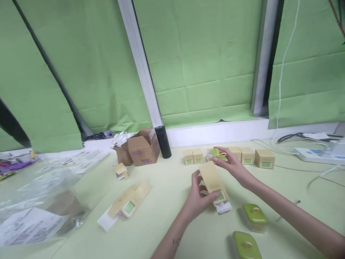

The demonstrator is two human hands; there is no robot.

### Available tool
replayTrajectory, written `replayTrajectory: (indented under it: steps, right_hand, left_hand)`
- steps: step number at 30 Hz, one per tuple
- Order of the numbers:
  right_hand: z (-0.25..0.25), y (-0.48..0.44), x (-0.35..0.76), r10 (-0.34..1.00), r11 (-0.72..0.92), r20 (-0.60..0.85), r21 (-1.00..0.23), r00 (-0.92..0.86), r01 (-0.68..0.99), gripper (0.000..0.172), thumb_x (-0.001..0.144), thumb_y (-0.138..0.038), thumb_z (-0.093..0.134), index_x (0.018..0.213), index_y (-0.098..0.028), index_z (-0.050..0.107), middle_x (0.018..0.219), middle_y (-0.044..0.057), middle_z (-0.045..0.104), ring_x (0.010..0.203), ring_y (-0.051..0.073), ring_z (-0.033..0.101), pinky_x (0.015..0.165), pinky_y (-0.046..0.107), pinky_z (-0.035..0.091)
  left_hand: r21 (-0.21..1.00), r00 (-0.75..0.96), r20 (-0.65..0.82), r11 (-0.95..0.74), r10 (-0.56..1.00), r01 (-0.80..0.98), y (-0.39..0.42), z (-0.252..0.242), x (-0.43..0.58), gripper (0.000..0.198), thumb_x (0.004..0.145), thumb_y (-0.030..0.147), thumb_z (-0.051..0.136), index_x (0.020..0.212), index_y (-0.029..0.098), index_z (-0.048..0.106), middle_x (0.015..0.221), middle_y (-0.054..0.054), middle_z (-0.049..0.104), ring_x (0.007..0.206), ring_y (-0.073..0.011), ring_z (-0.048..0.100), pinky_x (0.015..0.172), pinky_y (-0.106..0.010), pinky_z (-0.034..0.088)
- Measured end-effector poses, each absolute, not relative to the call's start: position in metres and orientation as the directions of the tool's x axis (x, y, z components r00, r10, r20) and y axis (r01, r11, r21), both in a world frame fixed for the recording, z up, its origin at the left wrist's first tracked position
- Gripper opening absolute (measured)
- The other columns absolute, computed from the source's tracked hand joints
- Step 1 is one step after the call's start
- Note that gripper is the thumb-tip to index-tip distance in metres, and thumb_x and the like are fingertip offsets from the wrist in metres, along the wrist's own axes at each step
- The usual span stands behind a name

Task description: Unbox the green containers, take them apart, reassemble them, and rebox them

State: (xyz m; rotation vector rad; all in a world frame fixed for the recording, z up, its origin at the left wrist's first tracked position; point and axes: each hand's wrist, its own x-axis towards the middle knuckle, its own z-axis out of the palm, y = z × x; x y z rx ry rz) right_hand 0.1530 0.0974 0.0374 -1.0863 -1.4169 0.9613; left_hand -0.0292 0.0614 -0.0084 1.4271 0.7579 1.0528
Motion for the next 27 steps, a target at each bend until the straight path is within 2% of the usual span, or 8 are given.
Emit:
replayTrajectory:
  steps: [3,5,9,12,16,19,24,27]
  right_hand:
    - [0.036,0.096,0.153,0.969,0.232,0.217,-0.963,-0.117,0.138,0.056,0.075,-0.048,0.061,0.125,-0.027,0.043,0.125,0.008,0.052,0.103,0.025,0.056,0.083,0.038,0.047]
    - [0.036,0.095,0.154,0.962,0.214,0.179,-0.963,-0.206,0.162,0.049,0.074,-0.042,0.062,0.118,-0.025,0.051,0.114,0.006,0.06,0.097,0.025,0.06,0.076,0.037,0.05]
    - [0.035,0.095,0.157,0.937,0.207,0.129,-0.953,-0.326,0.219,0.026,0.075,-0.032,0.059,0.099,-0.023,0.063,0.104,0.004,0.065,0.095,0.024,0.059,0.078,0.035,0.047]
    - [0.03,0.098,0.159,0.928,0.178,0.078,-0.951,-0.364,0.251,0.022,0.077,-0.034,0.056,0.092,-0.021,0.065,0.095,0.004,0.067,0.089,0.022,0.059,0.073,0.033,0.047]
    - [0.018,0.103,0.159,0.923,0.094,-0.017,-0.959,-0.384,0.268,0.034,0.081,-0.046,0.051,0.095,-0.019,0.066,0.092,0.006,0.067,0.079,0.02,0.06,0.07,0.032,0.048]
    - [0.013,0.104,0.157,0.927,0.054,-0.05,-0.964,-0.373,0.262,0.049,0.084,-0.056,0.042,0.097,-0.016,0.066,0.093,0.009,0.067,0.079,0.02,0.061,0.071,0.033,0.049]
    - [0.016,0.1,0.152,0.946,0.099,0.004,-0.956,-0.325,0.277,0.057,0.083,-0.064,0.039,0.107,-0.018,0.063,0.103,0.01,0.065,0.089,0.023,0.061,0.078,0.037,0.048]
    - [0.02,0.099,0.149,0.945,0.152,0.051,-0.943,-0.323,0.295,0.057,0.084,-0.063,0.038,0.115,-0.02,0.059,0.107,0.01,0.063,0.088,0.023,0.062,0.079,0.038,0.049]
  left_hand:
    - [0.987,0.45,0.13,-0.161,0.884,0.031,0.057,-0.008,-0.028,0.074,0.069,0.033,0.072,0.121,0.031,0.019,0.117,-0.01,0.05,0.088,-0.0203,0.059,0.069,-0.034,0.052]
    - [0.987,0.454,0.11,-0.151,0.884,0.054,0.057,-0.011,-0.028,0.071,0.07,0.036,0.071,0.117,0.03,0.018,0.114,-0.009,0.051,0.086,-0.0191,0.059,0.07,-0.034,0.051]
    - [0.993,0.442,0.11,-0.116,0.89,-0.013,0.063,-0.023,-0.027,0.069,0.073,0.038,0.068,0.118,0.028,0.017,0.114,-0.01,0.051,0.086,-0.0183,0.059,0.075,-0.035,0.049]
    - [0.994,0.456,0.094,-0.061,0.885,-0.087,0.068,-0.029,-0.027,0.075,0.073,0.04,0.067,0.126,0.027,0.015,0.117,-0.011,0.051,0.088,-0.02,0.06,0.076,-0.035,0.048]
    - [0.992,0.463,0.051,0.01,0.885,-0.127,0.07,-0.026,-0.027,0.078,0.072,0.038,0.069,0.134,0.026,0.024,0.118,-0.012,0.053,0.1,-0.0251,0.057,0.085,-0.038,0.044]
    - [0.974,0.419,0.012,0.084,0.908,-0.21,0.07,-0.02,-0.026,0.068,0.072,0.036,0.069,0.13,0.024,0.037,0.115,-0.01,0.058,0.107,-0.0272,0.054,0.087,-0.036,0.043]
    - [0.919,0.357,-0.003,0.144,0.934,-0.368,0.068,-0.016,-0.026,0.049,0.076,0.037,0.063,0.119,0.021,0.048,0.115,-0.009,0.06,0.104,-0.0263,0.057,0.084,-0.034,0.045]
    - [0.913,0.333,0.018,0.12,0.943,-0.39,0.065,-0.016,-0.028,0.049,0.074,0.035,0.066,0.116,0.022,0.047,0.116,-0.009,0.059,0.105,-0.0251,0.056,0.083,-0.033,0.045]
